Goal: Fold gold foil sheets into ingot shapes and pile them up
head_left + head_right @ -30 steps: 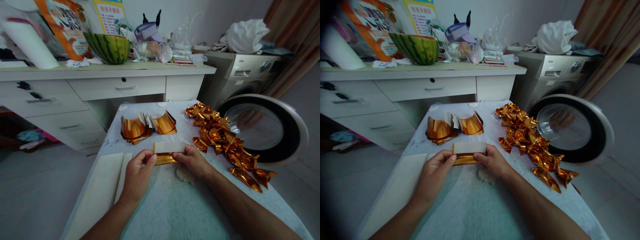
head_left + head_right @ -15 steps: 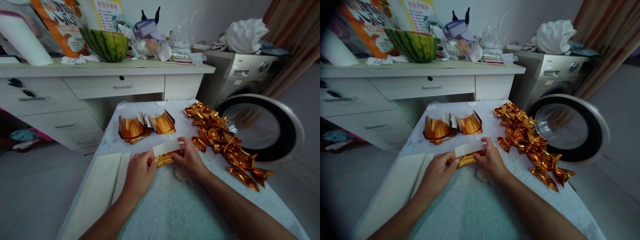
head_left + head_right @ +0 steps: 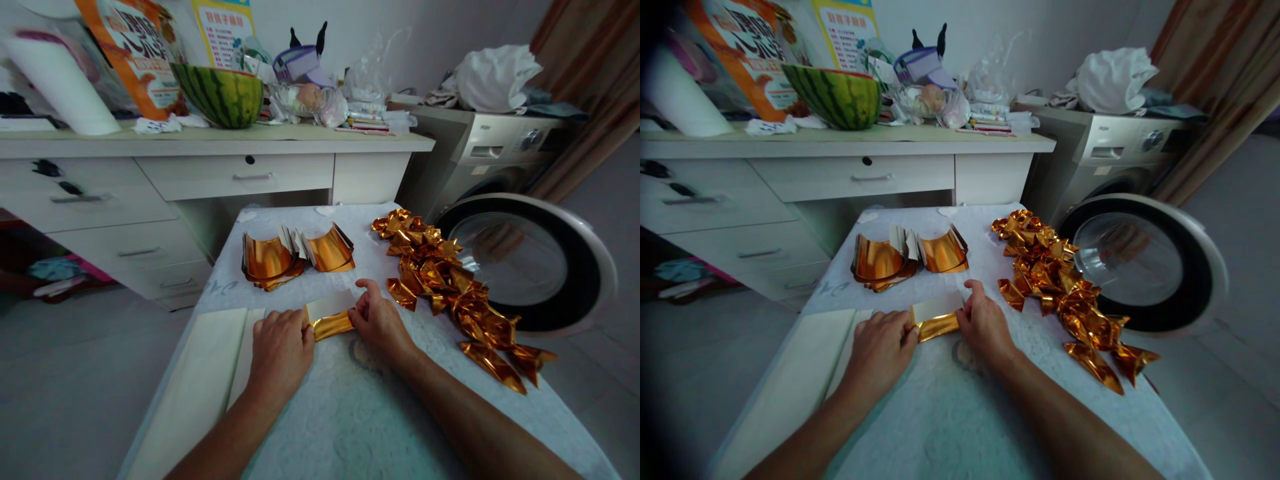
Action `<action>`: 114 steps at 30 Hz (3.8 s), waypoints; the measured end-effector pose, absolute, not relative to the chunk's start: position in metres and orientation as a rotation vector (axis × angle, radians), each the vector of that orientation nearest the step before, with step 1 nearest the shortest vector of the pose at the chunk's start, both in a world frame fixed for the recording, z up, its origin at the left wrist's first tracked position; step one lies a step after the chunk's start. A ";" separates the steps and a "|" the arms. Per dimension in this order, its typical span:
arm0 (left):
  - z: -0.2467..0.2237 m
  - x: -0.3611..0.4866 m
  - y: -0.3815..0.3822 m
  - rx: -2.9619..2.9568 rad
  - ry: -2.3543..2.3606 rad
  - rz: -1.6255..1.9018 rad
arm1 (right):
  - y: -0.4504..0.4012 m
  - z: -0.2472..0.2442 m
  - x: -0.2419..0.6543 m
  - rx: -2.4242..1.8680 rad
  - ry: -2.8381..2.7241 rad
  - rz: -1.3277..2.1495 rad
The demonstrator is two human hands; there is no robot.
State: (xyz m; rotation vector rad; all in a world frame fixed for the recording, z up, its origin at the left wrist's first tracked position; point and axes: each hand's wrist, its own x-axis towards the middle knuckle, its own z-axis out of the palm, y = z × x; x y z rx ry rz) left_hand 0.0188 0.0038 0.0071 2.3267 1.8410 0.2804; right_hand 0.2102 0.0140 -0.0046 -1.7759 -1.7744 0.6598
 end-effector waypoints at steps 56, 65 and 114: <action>-0.002 0.018 -0.002 2.371 1.642 0.368 | 0.000 0.001 0.179 -1.718 -2.296 0.238; -0.007 0.014 -0.003 2.312 1.635 0.402 | -0.002 0.003 0.172 -1.784 -2.295 0.164; -0.004 0.011 -0.001 2.258 1.572 0.327 | 0.002 0.006 0.201 -1.814 -2.141 0.437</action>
